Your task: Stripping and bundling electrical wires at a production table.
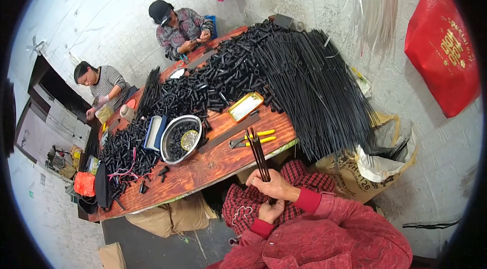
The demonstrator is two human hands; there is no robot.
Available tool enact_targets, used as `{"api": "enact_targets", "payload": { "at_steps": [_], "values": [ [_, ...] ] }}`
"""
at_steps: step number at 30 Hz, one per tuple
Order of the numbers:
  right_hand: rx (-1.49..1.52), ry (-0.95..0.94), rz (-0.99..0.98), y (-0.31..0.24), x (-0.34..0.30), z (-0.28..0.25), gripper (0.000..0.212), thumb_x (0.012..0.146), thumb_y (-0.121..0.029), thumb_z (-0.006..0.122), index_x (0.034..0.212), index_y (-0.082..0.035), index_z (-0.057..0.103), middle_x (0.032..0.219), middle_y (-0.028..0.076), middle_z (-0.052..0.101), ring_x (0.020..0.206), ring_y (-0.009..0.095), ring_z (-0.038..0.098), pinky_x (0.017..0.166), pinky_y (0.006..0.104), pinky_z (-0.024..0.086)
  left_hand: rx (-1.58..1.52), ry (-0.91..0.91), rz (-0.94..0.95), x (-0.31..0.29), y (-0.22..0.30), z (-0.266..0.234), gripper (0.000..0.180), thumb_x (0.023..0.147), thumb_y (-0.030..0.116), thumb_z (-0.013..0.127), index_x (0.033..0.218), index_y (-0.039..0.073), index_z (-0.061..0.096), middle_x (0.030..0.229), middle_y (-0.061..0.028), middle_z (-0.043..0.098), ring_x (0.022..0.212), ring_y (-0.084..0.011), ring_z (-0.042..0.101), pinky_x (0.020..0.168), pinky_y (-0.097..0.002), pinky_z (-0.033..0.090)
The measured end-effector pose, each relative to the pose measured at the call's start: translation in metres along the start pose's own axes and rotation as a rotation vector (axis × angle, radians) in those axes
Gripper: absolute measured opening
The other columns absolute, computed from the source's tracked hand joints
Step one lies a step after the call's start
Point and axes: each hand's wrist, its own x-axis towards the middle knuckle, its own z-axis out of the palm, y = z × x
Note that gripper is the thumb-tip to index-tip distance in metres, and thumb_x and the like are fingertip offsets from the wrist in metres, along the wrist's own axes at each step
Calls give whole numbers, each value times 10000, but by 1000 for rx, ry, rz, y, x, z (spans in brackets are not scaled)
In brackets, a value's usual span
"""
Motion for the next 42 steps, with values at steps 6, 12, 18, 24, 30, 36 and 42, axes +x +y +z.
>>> {"api": "enact_targets", "payload": {
  "at_steps": [6,12,18,24,30,36,42],
  "values": [
    [-60,2,-11,-25,14,5,209,922,-181,530,948,-17,658,707,-5,577,569,66,498,504,242,423,27,24,20,1,2,-15,345,1021,229,342,1082,-5,588,1004,-141,651,902,-287,632,821,-402,545],
    [29,20,150,-6,21,0,193,920,-170,534,924,-17,651,722,5,588,574,76,518,515,251,449,-81,31,-10,-1,5,-32,366,1018,232,343,1058,-16,608,994,-136,659,892,-289,645,807,-399,559],
    [-79,-61,53,-3,21,21,183,939,-170,532,949,-28,646,675,-32,526,575,56,455,530,229,399,-13,84,23,0,17,-48,351,1006,242,378,1044,-22,606,978,-131,666,858,-277,654,764,-387,563],
    [-22,5,283,11,34,13,171,883,-173,556,856,-40,661,784,36,649,759,142,599,724,312,493,30,1,-97,-44,-10,-7,333,985,246,435,1078,-51,553,998,-148,618,891,-260,608,808,-354,530],
    [-70,46,54,15,36,20,212,896,-169,541,787,-11,632,733,66,632,717,159,595,708,326,490,350,-104,-22,-119,-7,25,93,950,130,543,949,53,595,923,-27,627,894,-134,589,772,-258,522],
    [-219,39,-67,6,22,27,200,921,-182,547,853,-6,612,714,16,581,688,100,535,627,300,455,1624,-406,1270,-166,-46,146,349,981,221,505,1246,-5,479,1080,-70,594,1006,-137,553,889,-276,426],
    [-270,53,-127,-4,-14,51,193,881,-172,536,809,-6,605,707,92,619,668,203,592,668,350,470,1607,-837,1482,-194,-95,184,507,997,269,487,1380,-43,372,1139,-135,604,1097,-205,555,992,-347,404]
  ]
}}
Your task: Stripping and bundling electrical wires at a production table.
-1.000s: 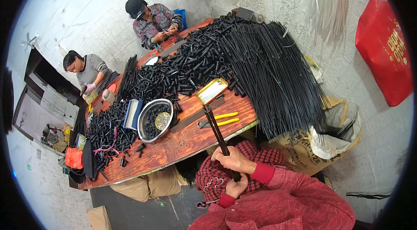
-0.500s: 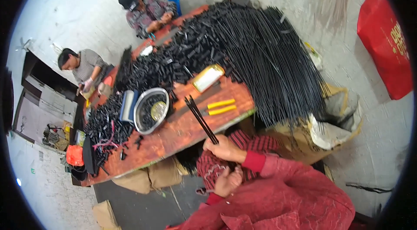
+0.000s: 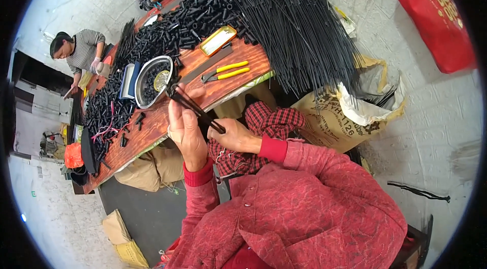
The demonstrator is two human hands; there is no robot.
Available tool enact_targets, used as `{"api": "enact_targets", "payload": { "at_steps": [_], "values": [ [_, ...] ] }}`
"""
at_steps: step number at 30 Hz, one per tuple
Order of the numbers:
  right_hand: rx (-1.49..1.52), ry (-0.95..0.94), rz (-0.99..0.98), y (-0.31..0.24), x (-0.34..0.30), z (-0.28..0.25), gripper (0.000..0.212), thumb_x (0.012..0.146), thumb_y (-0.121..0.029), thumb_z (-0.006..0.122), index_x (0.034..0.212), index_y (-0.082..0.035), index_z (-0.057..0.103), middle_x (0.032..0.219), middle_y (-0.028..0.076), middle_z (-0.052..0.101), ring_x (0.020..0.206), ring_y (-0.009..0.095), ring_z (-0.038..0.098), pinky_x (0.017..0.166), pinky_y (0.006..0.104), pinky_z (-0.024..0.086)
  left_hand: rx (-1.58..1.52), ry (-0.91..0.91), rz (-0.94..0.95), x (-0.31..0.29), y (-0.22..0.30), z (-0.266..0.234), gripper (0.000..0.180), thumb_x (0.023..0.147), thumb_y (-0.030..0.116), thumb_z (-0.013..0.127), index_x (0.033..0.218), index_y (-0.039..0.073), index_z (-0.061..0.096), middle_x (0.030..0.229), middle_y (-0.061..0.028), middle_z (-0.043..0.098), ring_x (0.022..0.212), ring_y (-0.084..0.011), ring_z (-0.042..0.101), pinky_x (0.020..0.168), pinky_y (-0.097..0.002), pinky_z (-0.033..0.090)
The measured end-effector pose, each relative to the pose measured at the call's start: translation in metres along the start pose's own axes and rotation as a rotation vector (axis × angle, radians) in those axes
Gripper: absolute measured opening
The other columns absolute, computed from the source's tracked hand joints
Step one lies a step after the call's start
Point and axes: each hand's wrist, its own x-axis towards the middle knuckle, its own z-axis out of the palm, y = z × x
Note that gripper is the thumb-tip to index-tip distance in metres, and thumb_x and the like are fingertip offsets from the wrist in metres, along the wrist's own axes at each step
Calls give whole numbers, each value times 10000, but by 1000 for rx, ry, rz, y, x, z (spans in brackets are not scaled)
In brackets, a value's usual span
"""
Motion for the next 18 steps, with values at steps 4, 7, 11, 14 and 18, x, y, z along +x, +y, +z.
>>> {"api": "enact_targets", "payload": {
  "at_steps": [4,7,11,14,18],
  "values": [
    [-5,-6,-99,-22,-23,3,157,858,-150,548,800,-6,568,670,138,577,638,235,590,609,385,448,-184,-46,101,4,48,23,523,1014,296,454,1375,-67,346,874,-82,556,715,-121,525,638,-254,451],
    [-51,4,-180,-30,-38,3,156,855,-150,552,798,-5,538,654,165,542,603,253,571,573,409,425,-289,-66,150,1,61,35,548,1018,320,441,1372,-80,319,684,-3,385,519,-60,318,441,-202,272],
    [-2,16,-112,-8,-32,8,209,875,-190,561,777,-12,511,630,174,521,567,337,522,556,417,406,-263,-13,115,-3,45,33,573,1017,326,443,1400,-69,284,694,-3,392,527,-60,331,453,-195,287],
    [-83,87,-76,-10,-23,12,217,872,-219,571,795,-19,533,628,197,543,592,381,554,546,440,415,-294,23,113,2,41,26,573,1015,350,438,1400,-49,295,719,-8,408,537,-65,341,467,-193,304],
    [-160,131,-89,-5,-10,16,194,866,-232,587,839,-40,582,722,222,612,718,412,618,585,471,459,-310,59,130,12,31,20,561,1016,404,407,1357,-36,334,783,-28,452,559,-88,375,497,-225,354]
  ]
}}
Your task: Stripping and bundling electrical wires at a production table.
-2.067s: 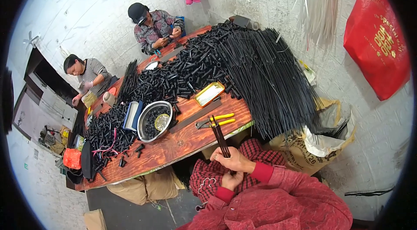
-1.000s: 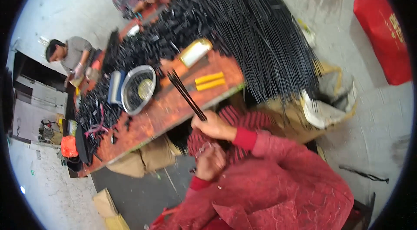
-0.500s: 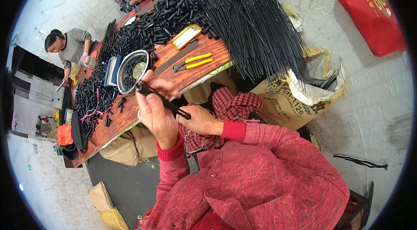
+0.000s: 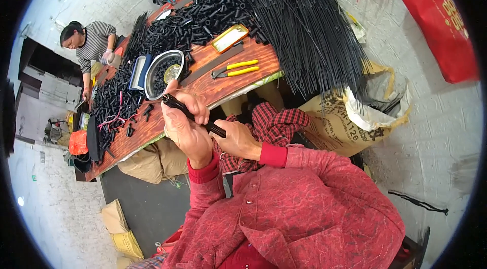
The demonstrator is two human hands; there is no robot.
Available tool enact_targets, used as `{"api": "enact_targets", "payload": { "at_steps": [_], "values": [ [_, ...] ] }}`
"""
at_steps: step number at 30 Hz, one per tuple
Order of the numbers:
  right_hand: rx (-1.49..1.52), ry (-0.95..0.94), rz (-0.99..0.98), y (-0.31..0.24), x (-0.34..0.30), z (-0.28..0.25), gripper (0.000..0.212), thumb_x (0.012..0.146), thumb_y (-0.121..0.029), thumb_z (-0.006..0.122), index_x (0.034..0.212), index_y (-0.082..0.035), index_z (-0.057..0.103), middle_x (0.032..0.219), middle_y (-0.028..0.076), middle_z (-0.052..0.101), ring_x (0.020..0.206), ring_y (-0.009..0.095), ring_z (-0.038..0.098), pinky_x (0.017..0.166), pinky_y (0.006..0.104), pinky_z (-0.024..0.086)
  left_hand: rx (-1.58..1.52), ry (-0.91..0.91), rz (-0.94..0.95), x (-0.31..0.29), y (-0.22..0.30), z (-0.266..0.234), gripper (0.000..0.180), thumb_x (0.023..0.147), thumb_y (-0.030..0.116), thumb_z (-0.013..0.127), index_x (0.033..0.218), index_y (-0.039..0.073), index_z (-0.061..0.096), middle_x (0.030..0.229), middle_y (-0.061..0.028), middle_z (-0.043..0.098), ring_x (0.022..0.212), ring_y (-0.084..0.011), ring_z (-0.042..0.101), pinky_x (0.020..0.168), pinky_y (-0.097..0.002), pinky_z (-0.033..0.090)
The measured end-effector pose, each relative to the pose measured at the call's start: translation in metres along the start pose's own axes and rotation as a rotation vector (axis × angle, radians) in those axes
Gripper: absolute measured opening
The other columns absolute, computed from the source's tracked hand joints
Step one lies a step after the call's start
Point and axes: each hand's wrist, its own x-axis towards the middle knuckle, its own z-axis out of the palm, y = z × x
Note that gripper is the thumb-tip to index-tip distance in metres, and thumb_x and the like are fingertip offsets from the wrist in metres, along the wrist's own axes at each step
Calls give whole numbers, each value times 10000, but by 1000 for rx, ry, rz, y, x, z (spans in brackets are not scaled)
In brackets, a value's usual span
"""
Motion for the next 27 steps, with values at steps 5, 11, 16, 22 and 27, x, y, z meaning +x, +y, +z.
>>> {"api": "enact_targets", "payload": {
  "at_steps": [5,11,16,22,27],
  "values": [
    [-53,26,-16,-3,13,6,186,863,-244,600,831,-61,585,699,207,615,691,409,618,578,478,464,7,175,-31,10,-4,-7,506,1002,340,479,1348,-4,344,881,-50,503,616,-107,439,549,-245,403],
    [-129,79,-55,10,31,7,233,872,-286,614,854,-56,580,682,193,623,663,409,617,582,491,474,34,275,2,24,-19,-11,447,979,182,545,1355,50,343,974,-76,545,767,-131,527,708,-267,473],
    [-134,70,-9,7,41,3,258,869,-301,621,890,-45,591,698,201,631,689,416,620,598,504,473,362,246,27,34,-22,-22,415,985,143,533,1343,22,363,1020,-131,659,854,-101,566,783,-237,455],
    [-218,-69,-33,3,47,1,416,858,-312,637,1110,-16,489,768,212,644,703,431,619,627,512,477,410,258,-38,46,-17,-43,354,970,102,540,1289,11,417,1031,-174,665,939,-172,628,876,-298,500],
    [-107,-121,-156,3,46,-1,442,865,-313,631,1128,0,463,940,232,630,849,423,617,708,499,480,321,255,-49,50,-12,-67,385,962,126,563,1296,14,408,1055,-204,658,948,-186,632,895,-306,485]
  ]
}}
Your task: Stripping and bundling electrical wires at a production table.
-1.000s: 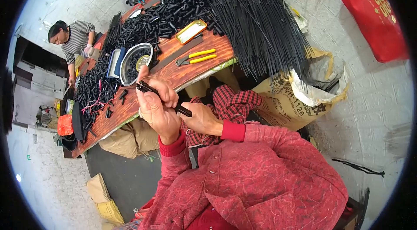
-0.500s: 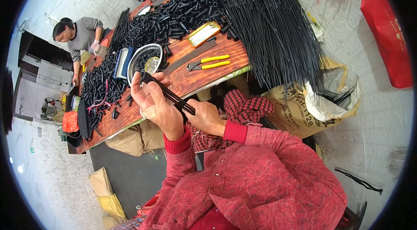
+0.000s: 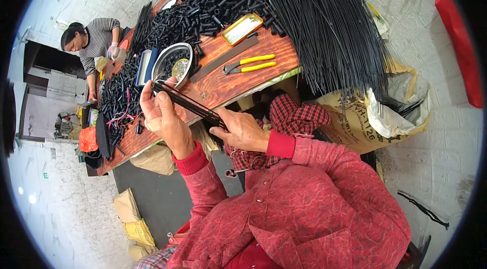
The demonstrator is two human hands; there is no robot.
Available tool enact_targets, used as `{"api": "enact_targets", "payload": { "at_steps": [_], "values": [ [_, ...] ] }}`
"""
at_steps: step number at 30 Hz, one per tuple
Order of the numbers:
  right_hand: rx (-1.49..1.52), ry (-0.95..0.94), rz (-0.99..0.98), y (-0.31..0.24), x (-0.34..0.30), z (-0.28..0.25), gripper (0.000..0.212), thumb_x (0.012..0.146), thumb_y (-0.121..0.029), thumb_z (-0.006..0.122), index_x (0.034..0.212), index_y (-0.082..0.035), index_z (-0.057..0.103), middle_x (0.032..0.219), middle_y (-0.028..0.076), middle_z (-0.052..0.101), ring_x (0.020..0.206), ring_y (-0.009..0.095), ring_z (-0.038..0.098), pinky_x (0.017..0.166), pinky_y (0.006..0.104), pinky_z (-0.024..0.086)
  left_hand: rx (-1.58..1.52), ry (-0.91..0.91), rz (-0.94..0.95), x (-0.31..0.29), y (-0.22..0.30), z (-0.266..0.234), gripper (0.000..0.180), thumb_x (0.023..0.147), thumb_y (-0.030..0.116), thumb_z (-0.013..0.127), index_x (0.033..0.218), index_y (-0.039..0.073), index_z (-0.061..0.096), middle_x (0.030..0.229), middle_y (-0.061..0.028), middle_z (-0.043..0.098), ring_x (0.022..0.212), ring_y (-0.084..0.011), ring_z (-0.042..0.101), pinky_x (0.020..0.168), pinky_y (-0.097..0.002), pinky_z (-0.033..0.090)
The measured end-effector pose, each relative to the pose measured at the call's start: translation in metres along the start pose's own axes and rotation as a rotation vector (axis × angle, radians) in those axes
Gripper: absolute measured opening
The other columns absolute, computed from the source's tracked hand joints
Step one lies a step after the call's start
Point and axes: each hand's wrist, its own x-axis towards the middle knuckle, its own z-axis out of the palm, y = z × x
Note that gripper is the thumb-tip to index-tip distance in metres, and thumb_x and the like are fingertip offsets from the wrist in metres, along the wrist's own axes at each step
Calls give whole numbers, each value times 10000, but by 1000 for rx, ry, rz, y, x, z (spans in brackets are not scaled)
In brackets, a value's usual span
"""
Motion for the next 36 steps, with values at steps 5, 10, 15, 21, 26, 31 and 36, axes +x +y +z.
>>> {"api": "enact_targets", "payload": {
  "at_steps": [5,10,15,21,26,31,36],
  "values": [
    [78,114,-136,2,7,-4,299,905,-259,597,1042,-7,517,890,205,611,833,406,604,703,472,473,60,-36,22,5,-3,-12,391,965,120,551,1311,18,400,1072,-207,660,944,-173,627,872,-285,474],
    [54,49,-169,10,17,-10,206,908,-193,599,936,11,600,854,180,628,811,362,623,708,406,490,50,-34,24,2,0,-20,385,969,93,520,1324,23,389,1077,-198,662,913,-150,615,839,-259,467],
    [159,6,-122,13,19,-17,185,885,-179,639,891,5,636,734,136,633,687,241,634,648,348,487,90,-32,45,-4,5,-25,386,960,101,546,1312,19,412,1107,-184,652,883,-147,609,815,-261,485],
    [280,-160,-29,48,26,-19,126,868,-112,636,935,-9,662,799,64,671,744,120,622,689,283,500,268,-41,87,-3,4,-41,340,929,29,550,1260,0,475,1021,-150,649,916,-164,600,824,-275,472],
    [385,-295,110,57,13,-47,209,890,-192,637,1033,-43,672,889,35,691,797,84,619,604,259,516,-239,-308,-68,-4,13,-62,359,916,30,564,1271,63,521,1103,-137,602,1023,-237,577,945,-407,470],
    [433,-376,190,63,11,-55,228,907,-219,636,1055,-48,666,905,3,687,806,73,617,556,237,508,-608,-351,-252,4,2,-79,314,939,141,575,1251,131,548,1122,-89,601,1091,-292,528,1077,-527,317],
    [418,-313,145,68,1,-53,183,891,-150,658,996,-2,675,939,27,705,847,79,639,746,238,512,-649,-264,-299,-4,9,-76,232,923,155,606,1148,144,550,1106,-55,617,1167,-320,521,1076,-560,310]
  ]
}}
